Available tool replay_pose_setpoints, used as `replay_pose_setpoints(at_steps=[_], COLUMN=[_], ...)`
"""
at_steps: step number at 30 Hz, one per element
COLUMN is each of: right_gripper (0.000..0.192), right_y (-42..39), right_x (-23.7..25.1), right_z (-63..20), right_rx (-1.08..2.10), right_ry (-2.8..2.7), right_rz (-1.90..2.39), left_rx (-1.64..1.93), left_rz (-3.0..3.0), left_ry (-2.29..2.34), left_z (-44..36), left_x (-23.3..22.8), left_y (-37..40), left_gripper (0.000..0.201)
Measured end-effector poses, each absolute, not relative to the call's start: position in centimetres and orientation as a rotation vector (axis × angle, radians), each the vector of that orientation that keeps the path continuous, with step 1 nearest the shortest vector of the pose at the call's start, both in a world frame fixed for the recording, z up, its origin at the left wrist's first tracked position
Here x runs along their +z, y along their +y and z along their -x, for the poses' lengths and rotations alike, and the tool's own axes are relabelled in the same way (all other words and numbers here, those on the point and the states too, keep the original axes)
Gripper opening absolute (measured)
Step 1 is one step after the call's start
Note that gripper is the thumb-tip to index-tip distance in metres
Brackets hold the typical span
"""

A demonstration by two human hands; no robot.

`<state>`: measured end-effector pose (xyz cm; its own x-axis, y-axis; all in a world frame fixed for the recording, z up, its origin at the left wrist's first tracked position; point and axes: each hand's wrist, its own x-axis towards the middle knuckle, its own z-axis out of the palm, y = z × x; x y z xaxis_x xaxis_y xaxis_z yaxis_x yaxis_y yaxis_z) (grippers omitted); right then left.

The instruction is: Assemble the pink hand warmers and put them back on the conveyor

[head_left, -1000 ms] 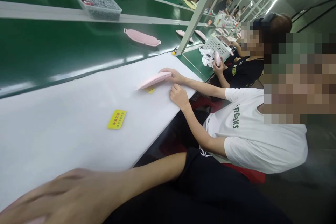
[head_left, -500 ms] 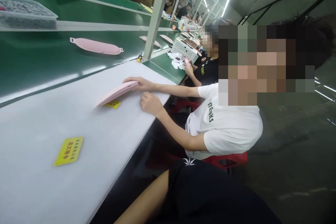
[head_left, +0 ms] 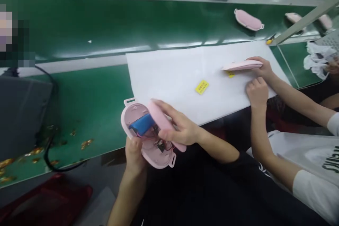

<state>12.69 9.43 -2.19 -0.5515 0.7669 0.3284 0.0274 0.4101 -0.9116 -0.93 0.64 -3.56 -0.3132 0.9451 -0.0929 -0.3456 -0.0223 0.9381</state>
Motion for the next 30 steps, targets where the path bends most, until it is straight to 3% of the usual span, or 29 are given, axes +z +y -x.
replay_pose_setpoints(at_steps=[3,6,12,20,30], right_gripper=[0.071,0.080,0.080,0.077,0.063], right_y=[10.0,9.8,9.2,8.8,10.7], right_x=[-2.5,-3.1,-4.1,-4.3,-1.2], right_z=[-14.6,-15.3,-15.3,-15.0,-14.7], right_rx=[1.554,1.597,1.366,1.328,0.908], right_ry=[-1.797,-1.810,-2.080,-2.117,-2.001], right_rz=[0.712,0.709,0.565,0.587,0.820], left_rx=[1.576,1.541,1.494,1.481,1.378], left_rz=[-0.758,-0.759,-0.941,-1.009,-0.942], left_ry=[1.074,1.072,1.224,1.270,1.219], left_z=[0.3,-0.4,-0.2,-0.7,0.2], left_x=[-3.8,-4.4,-6.5,-6.2,-6.3], left_y=[1.2,1.1,0.0,0.2,-0.2], left_gripper=[0.056,0.064,0.099,0.097,0.106])
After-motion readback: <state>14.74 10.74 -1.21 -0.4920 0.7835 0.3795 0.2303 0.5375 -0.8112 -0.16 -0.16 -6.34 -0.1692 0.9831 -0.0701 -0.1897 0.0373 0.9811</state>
